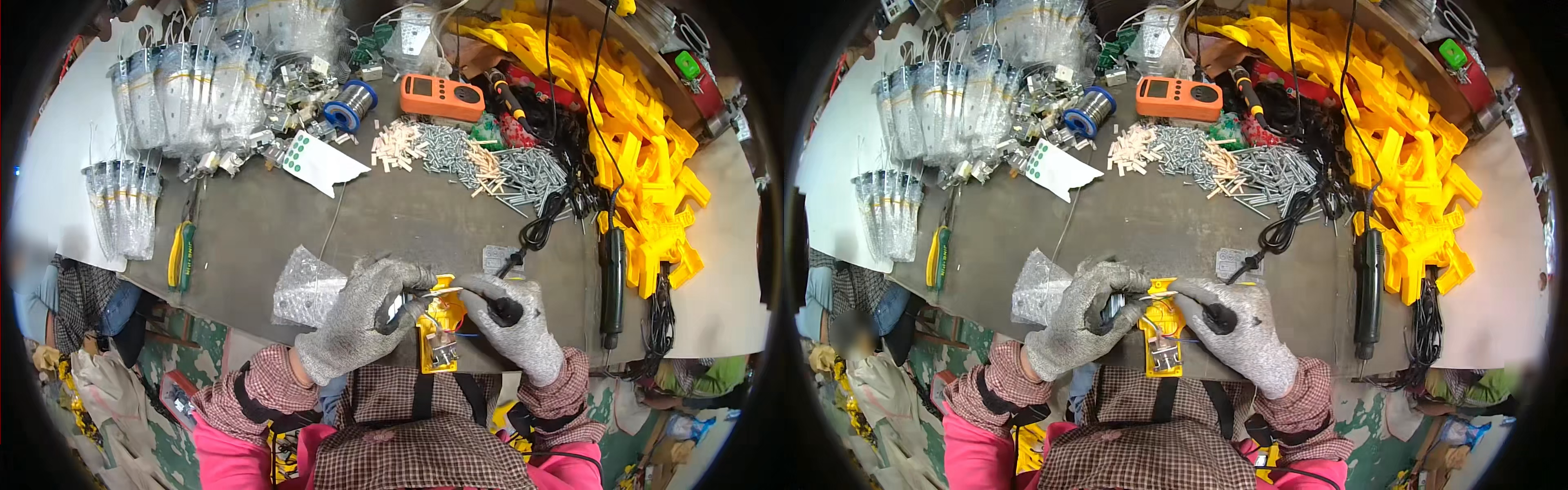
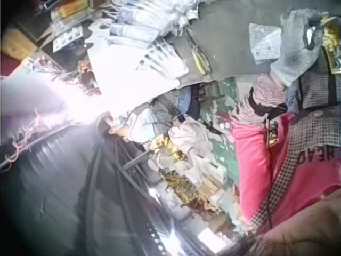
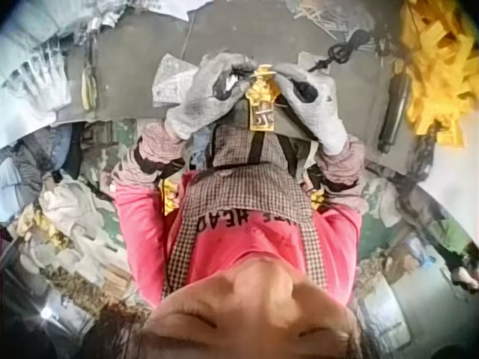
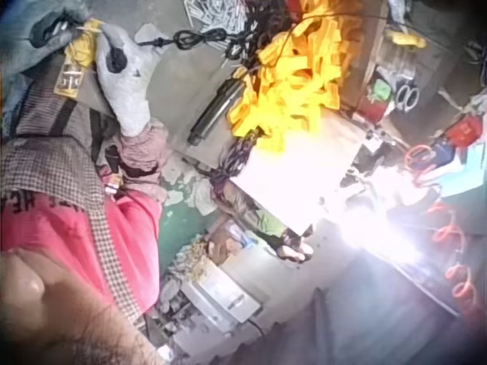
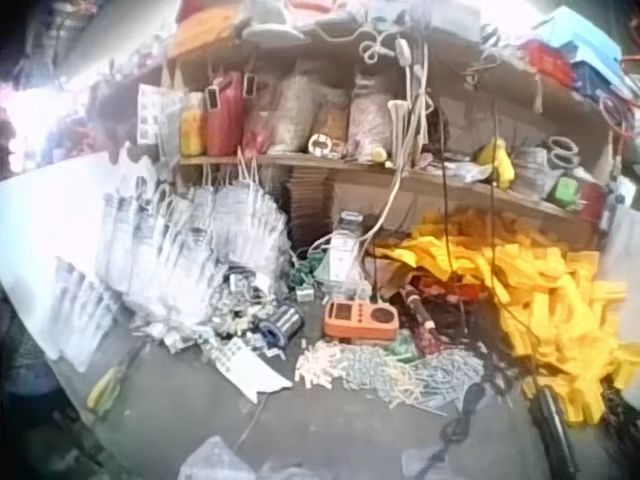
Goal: Manually assemble wires and plastic housings for an electronic device using a soldering iron and electric screwdriver.
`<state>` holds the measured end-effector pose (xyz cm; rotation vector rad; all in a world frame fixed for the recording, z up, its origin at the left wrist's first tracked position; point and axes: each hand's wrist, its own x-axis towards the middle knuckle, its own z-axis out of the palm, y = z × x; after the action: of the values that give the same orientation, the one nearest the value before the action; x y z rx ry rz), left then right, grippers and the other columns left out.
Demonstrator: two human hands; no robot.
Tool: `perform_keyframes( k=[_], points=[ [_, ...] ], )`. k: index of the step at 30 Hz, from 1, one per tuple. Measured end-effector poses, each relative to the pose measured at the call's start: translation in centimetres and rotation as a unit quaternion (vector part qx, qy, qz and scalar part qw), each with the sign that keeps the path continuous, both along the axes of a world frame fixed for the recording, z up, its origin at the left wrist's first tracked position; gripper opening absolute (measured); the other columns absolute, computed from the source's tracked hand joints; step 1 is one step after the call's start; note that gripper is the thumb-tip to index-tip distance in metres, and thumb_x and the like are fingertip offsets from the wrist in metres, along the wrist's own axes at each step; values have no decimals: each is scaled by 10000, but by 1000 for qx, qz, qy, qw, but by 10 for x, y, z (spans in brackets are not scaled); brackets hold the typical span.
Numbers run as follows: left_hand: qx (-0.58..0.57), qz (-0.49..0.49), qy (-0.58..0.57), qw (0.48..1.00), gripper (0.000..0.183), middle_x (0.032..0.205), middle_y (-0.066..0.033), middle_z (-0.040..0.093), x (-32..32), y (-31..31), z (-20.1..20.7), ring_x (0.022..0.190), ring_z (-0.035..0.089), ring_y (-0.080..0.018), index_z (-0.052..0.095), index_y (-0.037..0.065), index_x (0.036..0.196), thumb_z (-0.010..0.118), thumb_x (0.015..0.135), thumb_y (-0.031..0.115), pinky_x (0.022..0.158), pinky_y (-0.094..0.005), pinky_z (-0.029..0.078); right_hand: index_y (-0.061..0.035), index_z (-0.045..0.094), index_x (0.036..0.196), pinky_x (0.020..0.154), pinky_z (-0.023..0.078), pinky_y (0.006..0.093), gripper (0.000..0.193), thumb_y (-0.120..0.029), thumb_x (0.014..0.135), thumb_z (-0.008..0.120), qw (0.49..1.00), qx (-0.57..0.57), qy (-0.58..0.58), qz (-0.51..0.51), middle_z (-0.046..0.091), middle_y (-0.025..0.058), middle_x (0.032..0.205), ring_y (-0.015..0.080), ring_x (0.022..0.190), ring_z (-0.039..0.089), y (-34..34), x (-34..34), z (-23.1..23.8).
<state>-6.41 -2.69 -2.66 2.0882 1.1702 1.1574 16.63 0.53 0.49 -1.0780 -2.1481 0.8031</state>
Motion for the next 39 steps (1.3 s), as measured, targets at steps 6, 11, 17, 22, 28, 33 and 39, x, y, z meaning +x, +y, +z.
perform_keyframes(
  k=[6,11,17,22,28,33,39],
  points=[
    [-63,130,167,975,371,1075,-106,670,-36,4,10,1049,632,-304,615,57,1206,693,876,206,1030,-472,402,-36,641,1254,815,526,323,412,-128,864,735,993,-79,72,-44,680,121,1086,245,965,680,-6,27,23],
    [275,-34,322,905,275,1069,23,671,-11,-41,6,1096,600,-153,681,143,1110,649,872,275,1132,-546,316,-86,698,1021,770,535,392,246,-125,786,763,991,52,-21,123,676,99,981,274,881,671,-17,41,-1],
    [144,-104,320,931,496,1096,-41,680,7,-22,-10,1139,595,-273,694,115,1142,756,708,347,1079,-634,331,-116,671,1062,851,508,416,316,-195,777,780,981,72,-64,168,653,59,1024,290,983,644,-22,29,-28],
    [-5,-138,242,961,541,1105,-19,665,3,-25,-1,1158,560,-248,712,121,1137,799,676,392,1100,-624,309,-61,677,1139,888,527,399,287,-143,868,723,988,-45,3,146,693,102,1070,273,989,671,17,61,18],
    [30,-130,267,955,557,1191,-23,646,5,-31,-1,1207,534,-267,704,122,1152,812,667,373,1101,-636,297,-87,615,1180,875,530,475,400,-386,914,619,874,114,-286,-376,709,209,1042,391,1019,673,173,127,1],
    [94,-135,293,942,644,1171,-8,621,2,-32,-18,1183,532,-281,675,175,1183,832,589,367,1131,-622,284,24,587,1076,868,527,505,419,-313,839,659,863,38,-324,-386,691,273,1030,417,999,676,205,132,-20],
    [58,-152,243,956,598,1155,-12,598,5,-32,-8,1179,528,-254,665,199,1202,841,653,354,1134,-607,254,-45,596,1169,910,516,459,421,-194,789,699,858,162,-202,-444,613,225,1136,390,1047,624,185,129,1]
  ],
)
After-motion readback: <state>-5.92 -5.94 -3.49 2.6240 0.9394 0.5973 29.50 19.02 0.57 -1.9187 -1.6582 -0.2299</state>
